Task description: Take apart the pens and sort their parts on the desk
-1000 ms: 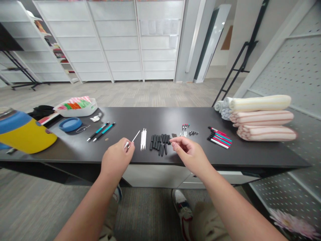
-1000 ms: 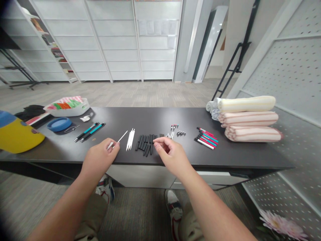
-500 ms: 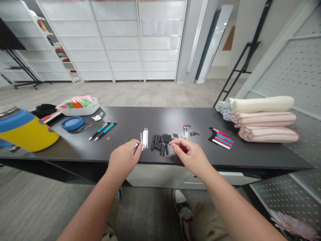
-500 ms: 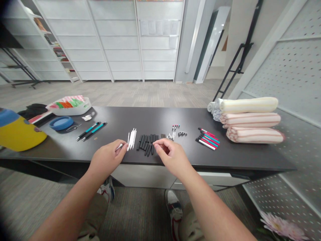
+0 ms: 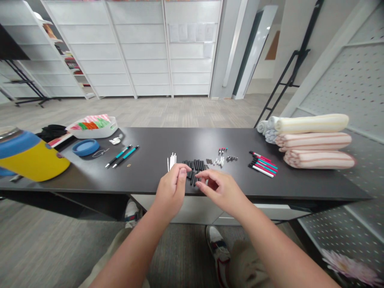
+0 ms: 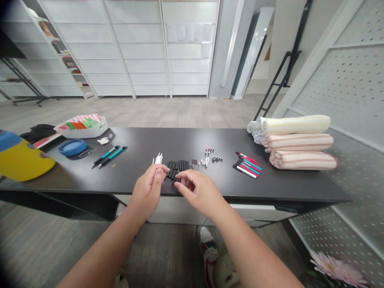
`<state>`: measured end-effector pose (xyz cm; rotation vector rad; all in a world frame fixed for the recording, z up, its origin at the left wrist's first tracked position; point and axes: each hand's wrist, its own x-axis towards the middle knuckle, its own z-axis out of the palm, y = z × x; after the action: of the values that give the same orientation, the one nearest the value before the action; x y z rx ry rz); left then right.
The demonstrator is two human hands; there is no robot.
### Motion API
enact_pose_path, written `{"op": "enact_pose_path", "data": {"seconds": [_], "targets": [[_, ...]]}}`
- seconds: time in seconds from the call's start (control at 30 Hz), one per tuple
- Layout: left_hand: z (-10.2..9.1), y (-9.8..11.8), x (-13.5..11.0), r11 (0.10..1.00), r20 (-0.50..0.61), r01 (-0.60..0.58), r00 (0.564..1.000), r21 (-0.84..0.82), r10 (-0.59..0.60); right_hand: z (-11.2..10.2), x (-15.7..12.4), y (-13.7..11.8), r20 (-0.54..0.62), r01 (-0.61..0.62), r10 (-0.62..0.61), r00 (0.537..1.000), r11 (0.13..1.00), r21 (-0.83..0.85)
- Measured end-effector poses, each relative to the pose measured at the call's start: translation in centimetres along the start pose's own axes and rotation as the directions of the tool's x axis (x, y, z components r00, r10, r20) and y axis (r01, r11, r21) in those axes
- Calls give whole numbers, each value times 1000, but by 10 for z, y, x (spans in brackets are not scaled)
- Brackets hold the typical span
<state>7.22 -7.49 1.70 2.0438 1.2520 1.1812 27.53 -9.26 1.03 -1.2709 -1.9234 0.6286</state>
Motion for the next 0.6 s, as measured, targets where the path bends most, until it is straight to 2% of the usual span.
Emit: {"op": "enact_pose_path", "data": {"seconds": [0.07,0.13,0.2,0.3,0.37,0.5,0.6], "targets": [[13,6,0,985,-26,24,999,-169,-29,3,-2,-3,30,12,-12,999,1000,-10],[27,11,1,930,-68,44,995,-364,-74,6,-5,-5,35,-7,7,999,1000,-15],[39,15,2,831,-81,70,987,-552,-137,8,-7,-7,12,-38,38,999,999,-2],[53,17,4,651,-33,111,978,-751,-205,8,-8,-7,-33,-42,43,999,998,37],[58,15,5,575,-4,130,974,-808,-226,6,-8,-7,-64,-33,37,997,998,61],[57,10,8,516,52,184,965,-837,-258,-2,-7,-4,-197,-66,87,977,992,111],[52,8,8,444,200,300,945,-844,-260,-6,-7,-1,-329,-99,162,930,975,200]]}}
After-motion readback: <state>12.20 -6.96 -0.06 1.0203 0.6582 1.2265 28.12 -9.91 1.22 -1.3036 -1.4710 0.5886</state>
